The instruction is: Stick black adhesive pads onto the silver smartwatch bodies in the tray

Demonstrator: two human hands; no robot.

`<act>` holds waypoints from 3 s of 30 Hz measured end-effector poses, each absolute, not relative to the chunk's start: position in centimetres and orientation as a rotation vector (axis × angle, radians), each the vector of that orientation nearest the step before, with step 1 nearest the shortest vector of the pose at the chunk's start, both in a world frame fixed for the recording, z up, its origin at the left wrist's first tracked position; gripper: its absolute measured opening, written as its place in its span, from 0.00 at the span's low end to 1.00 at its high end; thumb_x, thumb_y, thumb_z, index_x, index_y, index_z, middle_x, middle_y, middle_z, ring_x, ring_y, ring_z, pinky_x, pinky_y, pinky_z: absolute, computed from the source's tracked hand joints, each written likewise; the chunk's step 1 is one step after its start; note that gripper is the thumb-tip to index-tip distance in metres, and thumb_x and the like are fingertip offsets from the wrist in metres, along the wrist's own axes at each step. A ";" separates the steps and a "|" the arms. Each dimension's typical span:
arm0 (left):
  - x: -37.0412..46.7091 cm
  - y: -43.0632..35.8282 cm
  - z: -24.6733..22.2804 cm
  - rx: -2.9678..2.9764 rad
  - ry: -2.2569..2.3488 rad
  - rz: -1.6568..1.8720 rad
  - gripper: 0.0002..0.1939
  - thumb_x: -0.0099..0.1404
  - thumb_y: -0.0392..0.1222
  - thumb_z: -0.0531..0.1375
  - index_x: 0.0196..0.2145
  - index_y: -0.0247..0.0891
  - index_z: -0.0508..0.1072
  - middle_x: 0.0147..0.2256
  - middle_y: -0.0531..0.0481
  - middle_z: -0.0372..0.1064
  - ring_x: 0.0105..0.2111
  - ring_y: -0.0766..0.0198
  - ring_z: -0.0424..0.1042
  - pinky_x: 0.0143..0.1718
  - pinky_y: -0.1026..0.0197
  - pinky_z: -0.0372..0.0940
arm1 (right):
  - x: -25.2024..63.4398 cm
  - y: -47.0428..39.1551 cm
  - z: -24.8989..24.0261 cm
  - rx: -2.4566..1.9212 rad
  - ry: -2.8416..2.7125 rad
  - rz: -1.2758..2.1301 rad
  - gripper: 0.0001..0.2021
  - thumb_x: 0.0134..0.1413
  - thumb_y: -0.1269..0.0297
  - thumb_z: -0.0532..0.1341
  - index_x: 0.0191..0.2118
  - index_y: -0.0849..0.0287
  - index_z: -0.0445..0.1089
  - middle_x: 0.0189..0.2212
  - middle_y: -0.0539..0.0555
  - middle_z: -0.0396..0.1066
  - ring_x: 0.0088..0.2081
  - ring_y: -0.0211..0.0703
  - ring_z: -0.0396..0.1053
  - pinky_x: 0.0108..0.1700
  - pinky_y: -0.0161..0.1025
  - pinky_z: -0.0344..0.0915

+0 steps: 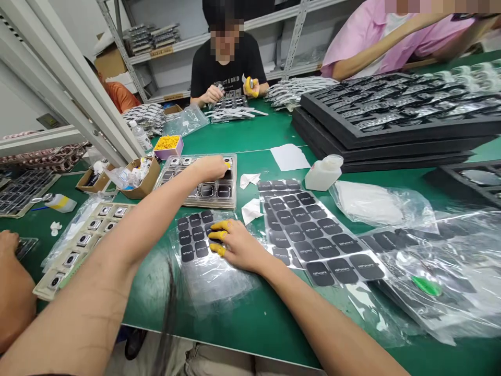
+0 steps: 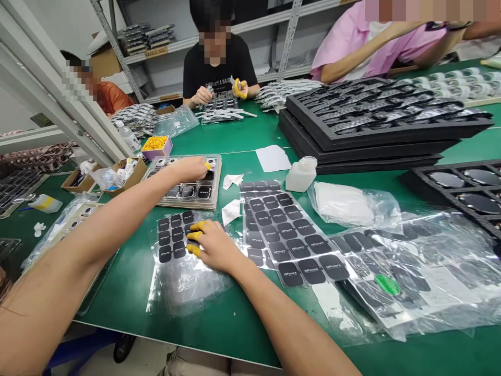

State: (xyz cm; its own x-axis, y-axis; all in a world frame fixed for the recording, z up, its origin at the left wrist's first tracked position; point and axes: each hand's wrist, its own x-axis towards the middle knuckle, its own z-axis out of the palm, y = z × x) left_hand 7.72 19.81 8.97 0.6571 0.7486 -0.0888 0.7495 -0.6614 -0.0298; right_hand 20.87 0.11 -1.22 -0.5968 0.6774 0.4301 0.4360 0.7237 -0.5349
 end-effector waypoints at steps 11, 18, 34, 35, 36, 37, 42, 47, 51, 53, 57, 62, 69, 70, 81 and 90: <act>2.5 1.0 3.8 1.235 0.998 0.586 0.22 0.58 0.52 0.69 0.42 0.32 0.73 0.33 0.47 0.74 0.31 0.64 0.76 0.37 0.59 0.72 | 22.9 0.5 0.0 -0.837 -1.817 0.322 0.11 0.62 0.65 0.61 0.49 0.51 0.72 0.51 0.59 0.67 0.48 0.49 0.68 0.46 0.50 0.70; 2.3 1.3 2.0 0.900 0.988 0.662 0.29 0.50 0.52 0.74 0.47 0.36 0.76 0.29 0.50 0.74 0.26 0.66 0.76 0.31 0.65 0.71 | 22.8 0.2 0.0 -0.932 -1.772 0.605 0.10 0.67 0.63 0.53 0.35 0.55 0.68 0.44 0.57 0.70 0.48 0.47 0.68 0.51 0.51 0.66; 3.3 1.1 0.4 1.222 1.092 0.793 0.31 0.48 0.35 0.73 0.51 0.34 0.73 0.33 0.49 0.75 0.31 0.67 0.75 0.36 0.64 0.71 | 25.6 2.3 -1.2 -1.180 -1.992 0.172 0.08 0.61 0.58 0.62 0.40 0.52 0.78 0.31 0.54 0.75 0.34 0.48 0.64 0.39 0.48 0.62; 3.3 1.1 0.2 1.235 1.071 0.778 0.31 0.48 0.34 0.73 0.51 0.35 0.73 0.32 0.50 0.76 0.31 0.66 0.76 0.36 0.64 0.71 | 24.9 1.9 -0.8 -1.055 -2.045 0.231 0.07 0.60 0.59 0.63 0.41 0.52 0.77 0.33 0.53 0.75 0.34 0.46 0.64 0.39 0.47 0.63; 3.2 1.1 0.1 1.251 1.055 0.768 0.31 0.48 0.34 0.72 0.51 0.35 0.74 0.32 0.50 0.76 0.32 0.65 0.76 0.36 0.64 0.71 | 24.1 1.6 -0.6 -0.986 -2.089 0.269 0.07 0.60 0.61 0.62 0.42 0.52 0.77 0.33 0.54 0.75 0.34 0.46 0.65 0.38 0.47 0.63; 3.2 1.0 0.1 1.265 1.047 0.764 0.30 0.48 0.33 0.72 0.51 0.35 0.75 0.31 0.51 0.76 0.32 0.65 0.77 0.36 0.64 0.71 | 23.5 1.3 -0.5 -0.962 -2.094 0.271 0.07 0.61 0.62 0.62 0.41 0.52 0.77 0.34 0.54 0.75 0.35 0.47 0.65 0.38 0.47 0.63; 3.3 1.0 0.0 1.222 1.082 0.756 0.32 0.48 0.34 0.72 0.52 0.35 0.74 0.30 0.51 0.77 0.29 0.65 0.76 0.33 0.65 0.70 | 22.3 0.8 -0.8 -1.055 -2.009 0.233 0.05 0.60 0.63 0.63 0.38 0.52 0.77 0.32 0.54 0.74 0.35 0.47 0.65 0.38 0.48 0.64; 3.1 1.1 0.2 1.275 1.100 0.722 0.29 0.48 0.33 0.70 0.51 0.35 0.75 0.27 0.52 0.76 0.27 0.66 0.76 0.30 0.67 0.67 | 22.3 0.7 -1.2 -1.111 -1.969 0.310 0.06 0.62 0.61 0.61 0.38 0.53 0.76 0.33 0.55 0.75 0.36 0.48 0.68 0.42 0.50 0.66; 3.2 1.2 0.3 1.258 1.103 0.705 0.30 0.47 0.34 0.71 0.50 0.34 0.74 0.28 0.52 0.76 0.28 0.65 0.76 0.29 0.66 0.67 | 22.0 0.8 -1.3 -1.058 -1.989 0.387 0.06 0.61 0.61 0.61 0.38 0.53 0.75 0.32 0.54 0.75 0.35 0.47 0.69 0.40 0.46 0.66; 3.4 1.2 0.3 1.279 1.111 0.698 0.28 0.47 0.33 0.71 0.48 0.34 0.75 0.26 0.53 0.75 0.27 0.64 0.76 0.29 0.66 0.67 | 22.1 1.1 -1.3 -1.108 -1.996 0.459 0.06 0.61 0.60 0.61 0.38 0.53 0.75 0.33 0.54 0.76 0.36 0.46 0.70 0.40 0.46 0.66; 3.3 1.6 0.9 1.019 1.120 0.864 0.28 0.46 0.36 0.74 0.46 0.34 0.75 0.31 0.50 0.77 0.31 0.64 0.76 0.35 0.63 0.70 | 23.0 1.2 -1.0 -1.399 -1.884 0.245 0.09 0.60 0.57 0.63 0.40 0.56 0.73 0.38 0.57 0.75 0.44 0.53 0.69 0.46 0.52 0.62; 1.8 3.1 1.5 0.834 0.958 1.084 0.26 0.45 0.36 0.75 0.43 0.35 0.76 0.37 0.49 0.78 0.35 0.66 0.76 0.44 0.60 0.70 | 22.3 -0.4 -0.9 -1.135 -2.206 0.382 0.17 0.59 0.58 0.65 0.53 0.52 0.69 0.47 0.56 0.75 0.50 0.55 0.66 0.53 0.55 0.59; 1.5 4.1 0.1 0.839 0.931 1.026 0.25 0.44 0.36 0.76 0.42 0.34 0.76 0.37 0.48 0.77 0.36 0.64 0.76 0.46 0.57 0.69 | 20.9 0.0 -1.3 -1.299 -2.270 0.520 0.21 0.53 0.53 0.69 0.52 0.51 0.73 0.42 0.57 0.75 0.47 0.55 0.65 0.50 0.54 0.60; 1.6 4.0 0.1 0.839 0.922 1.006 0.24 0.45 0.36 0.76 0.41 0.34 0.77 0.37 0.48 0.77 0.36 0.64 0.76 0.45 0.57 0.69 | 21.0 0.1 -1.4 -1.305 -2.249 0.526 0.19 0.53 0.54 0.70 0.50 0.51 0.73 0.41 0.56 0.76 0.46 0.54 0.66 0.50 0.54 0.60; 1.7 2.9 0.6 0.718 0.883 0.877 0.18 0.47 0.35 0.75 0.37 0.32 0.78 0.32 0.52 0.73 0.30 0.70 0.72 0.40 0.61 0.67 | 21.6 0.4 -2.0 -1.006 -2.294 0.427 0.05 0.62 0.61 0.62 0.40 0.52 0.76 0.31 0.53 0.71 0.37 0.46 0.65 0.42 0.47 0.59; 1.8 3.0 0.6 0.758 0.897 0.921 0.21 0.46 0.36 0.75 0.39 0.34 0.77 0.35 0.51 0.75 0.33 0.67 0.74 0.40 0.61 0.69 | 22.1 -0.9 0.9 -0.747 -1.794 0.947 0.08 0.56 0.53 0.67 0.29 0.47 0.74 0.41 0.51 0.75 0.43 0.48 0.68 0.47 0.53 0.62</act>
State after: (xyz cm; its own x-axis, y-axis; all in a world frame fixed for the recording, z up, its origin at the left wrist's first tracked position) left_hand 1.79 2.96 0.63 0.3159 0.8967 -0.3101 -0.3339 0.4109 0.8483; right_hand 22.15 -0.92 0.87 -0.3716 0.8104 0.4530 0.0830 0.5150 -0.8532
